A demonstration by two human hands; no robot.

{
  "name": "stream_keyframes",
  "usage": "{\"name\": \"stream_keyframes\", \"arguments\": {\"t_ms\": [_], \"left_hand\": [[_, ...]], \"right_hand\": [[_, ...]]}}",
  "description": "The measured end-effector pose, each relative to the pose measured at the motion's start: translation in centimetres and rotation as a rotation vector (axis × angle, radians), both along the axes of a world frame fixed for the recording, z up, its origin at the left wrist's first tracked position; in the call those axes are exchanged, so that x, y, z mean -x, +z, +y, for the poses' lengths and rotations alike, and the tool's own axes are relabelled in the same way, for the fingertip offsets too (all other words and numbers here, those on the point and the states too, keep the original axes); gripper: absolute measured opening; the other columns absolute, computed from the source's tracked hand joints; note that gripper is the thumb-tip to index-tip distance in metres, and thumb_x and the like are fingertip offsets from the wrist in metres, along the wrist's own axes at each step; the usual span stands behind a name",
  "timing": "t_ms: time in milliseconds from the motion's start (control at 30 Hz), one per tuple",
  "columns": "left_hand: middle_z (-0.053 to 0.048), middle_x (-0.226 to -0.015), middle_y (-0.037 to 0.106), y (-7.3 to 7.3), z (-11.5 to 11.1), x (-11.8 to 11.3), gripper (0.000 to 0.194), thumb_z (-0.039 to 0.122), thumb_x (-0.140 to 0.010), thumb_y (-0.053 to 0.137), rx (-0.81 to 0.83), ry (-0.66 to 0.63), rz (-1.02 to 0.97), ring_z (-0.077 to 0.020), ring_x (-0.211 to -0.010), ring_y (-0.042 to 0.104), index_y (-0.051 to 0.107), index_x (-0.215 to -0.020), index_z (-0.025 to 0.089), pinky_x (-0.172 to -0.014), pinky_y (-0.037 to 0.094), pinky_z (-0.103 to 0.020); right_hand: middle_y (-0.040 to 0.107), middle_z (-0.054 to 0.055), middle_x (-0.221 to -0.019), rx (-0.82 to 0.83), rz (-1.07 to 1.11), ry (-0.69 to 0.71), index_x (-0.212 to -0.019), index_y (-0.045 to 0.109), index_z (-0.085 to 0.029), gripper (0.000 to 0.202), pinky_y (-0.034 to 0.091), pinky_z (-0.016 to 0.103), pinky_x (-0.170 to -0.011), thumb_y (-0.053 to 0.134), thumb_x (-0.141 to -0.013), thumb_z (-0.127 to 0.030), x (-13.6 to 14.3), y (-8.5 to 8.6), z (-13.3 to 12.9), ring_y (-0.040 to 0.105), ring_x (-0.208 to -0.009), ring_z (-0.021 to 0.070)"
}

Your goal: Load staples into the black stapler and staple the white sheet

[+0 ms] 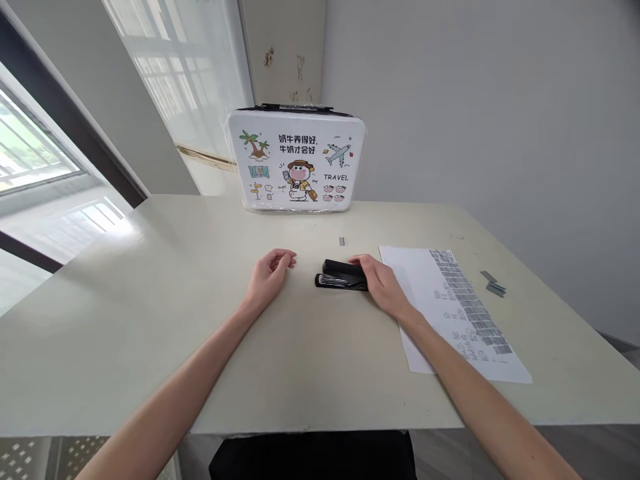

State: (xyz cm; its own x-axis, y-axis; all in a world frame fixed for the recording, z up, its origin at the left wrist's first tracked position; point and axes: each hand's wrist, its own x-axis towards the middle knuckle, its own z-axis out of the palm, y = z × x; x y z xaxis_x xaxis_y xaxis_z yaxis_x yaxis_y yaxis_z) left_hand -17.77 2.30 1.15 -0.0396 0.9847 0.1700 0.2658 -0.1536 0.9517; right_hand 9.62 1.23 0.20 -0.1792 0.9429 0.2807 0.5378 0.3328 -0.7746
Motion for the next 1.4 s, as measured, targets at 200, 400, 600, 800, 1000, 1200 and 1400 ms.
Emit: {"name": "stream_keyframes", "arguments": {"t_ms": [200,400,600,800,1000,1200,1400], "left_hand": [[-0.005,-0.09,0.07,-0.4,0.3,0.0,0.023,0.036,-0.094,0.057,0.009,0.085,-0.072,-0.0197,-0.089,0.066,0.072,-0.099,0.019,-0.085,0.049,-0.031],[-0.005,-0.093,0.069,-0.5,0.0,0.1,0.023,0.036,-0.096,0.053,-0.032,0.175,-0.034,-0.0206,-0.093,0.064,0.069,-0.101,0.02,-0.087,0.046,-0.032],[-0.007,-0.105,0.07,-0.4,-0.2,0.2,0.023,0.036,-0.098,0.05,-0.032,0.19,0.012,-0.0219,-0.104,0.064,0.066,-0.103,0.02,-0.093,0.045,-0.033],[-0.008,-0.11,0.071,-0.4,-0.4,-0.2,0.024,0.041,-0.102,0.051,-0.009,0.063,-0.081,-0.0227,-0.111,0.066,0.064,-0.103,0.02,-0.1,0.049,-0.035],[-0.016,-0.131,0.068,0.0,-1.3,-2.2,0.037,0.048,-0.108,0.045,0.286,-0.066,-0.652,-0.0247,-0.121,0.068,0.063,-0.118,0.017,-0.11,0.049,-0.038],[-0.021,-0.127,0.071,0.4,-1.4,-2.4,0.053,0.047,-0.111,0.029,0.618,-0.178,-1.102,-0.0279,-0.12,0.07,0.06,-0.132,0.01,-0.106,0.054,-0.043],[-0.02,-0.125,0.072,0.3,-1.3,-2.0,0.047,0.039,-0.111,0.031,0.652,-0.136,-1.159,-0.024,-0.117,0.071,0.066,-0.116,0.009,-0.103,0.055,-0.035]], "right_hand": [[0.075,0.009,-0.107,0.027,0.07,-0.15,-0.108,0.061,-0.024,0.047,0.05,0.04,-0.092,0.028,-0.108,-0.056,-0.4,-1.4,0.2,0.069,-0.101,0.0249],[0.073,0.01,-0.108,0.021,0.037,-0.143,-0.105,0.055,-0.025,0.047,0.05,0.04,-0.088,0.023,-0.108,-0.059,0.0,-1.4,0.2,0.068,-0.1,0.0257],[0.073,0.007,-0.109,0.016,-0.021,-0.029,-0.107,0.061,-0.025,0.051,0.05,0.038,-0.091,0.026,-0.108,-0.061,-0.3,-0.4,0.0,0.066,-0.1,0.024],[0.075,0.008,-0.109,-0.074,-0.2,0.111,-0.113,0.066,-0.024,0.039,0.053,0.04,-0.085,0.062,-0.096,-0.059,-0.3,-0.1,-0.4,0.068,-0.099,0.0275],[0.073,0.011,-0.124,-0.498,-0.315,0.024,-0.124,0.066,-0.026,0.027,0.056,0.039,-0.085,0.047,-0.105,-0.028,0.5,-0.3,-1.1,0.07,-0.108,0.0257],[0.07,0.003,-0.135,-0.76,-0.386,0.077,-0.135,0.066,-0.041,0.05,0.05,0.045,-0.105,0.049,-0.102,-0.008,1.7,0.1,-2.0,0.061,-0.131,0.0229],[0.067,0.0,-0.143,-0.754,-0.415,0.087,-0.141,0.062,-0.048,0.056,0.047,0.045,-0.105,0.054,-0.102,-0.008,2.0,-0.5,-2.1,0.058,-0.135,0.0232]]}}
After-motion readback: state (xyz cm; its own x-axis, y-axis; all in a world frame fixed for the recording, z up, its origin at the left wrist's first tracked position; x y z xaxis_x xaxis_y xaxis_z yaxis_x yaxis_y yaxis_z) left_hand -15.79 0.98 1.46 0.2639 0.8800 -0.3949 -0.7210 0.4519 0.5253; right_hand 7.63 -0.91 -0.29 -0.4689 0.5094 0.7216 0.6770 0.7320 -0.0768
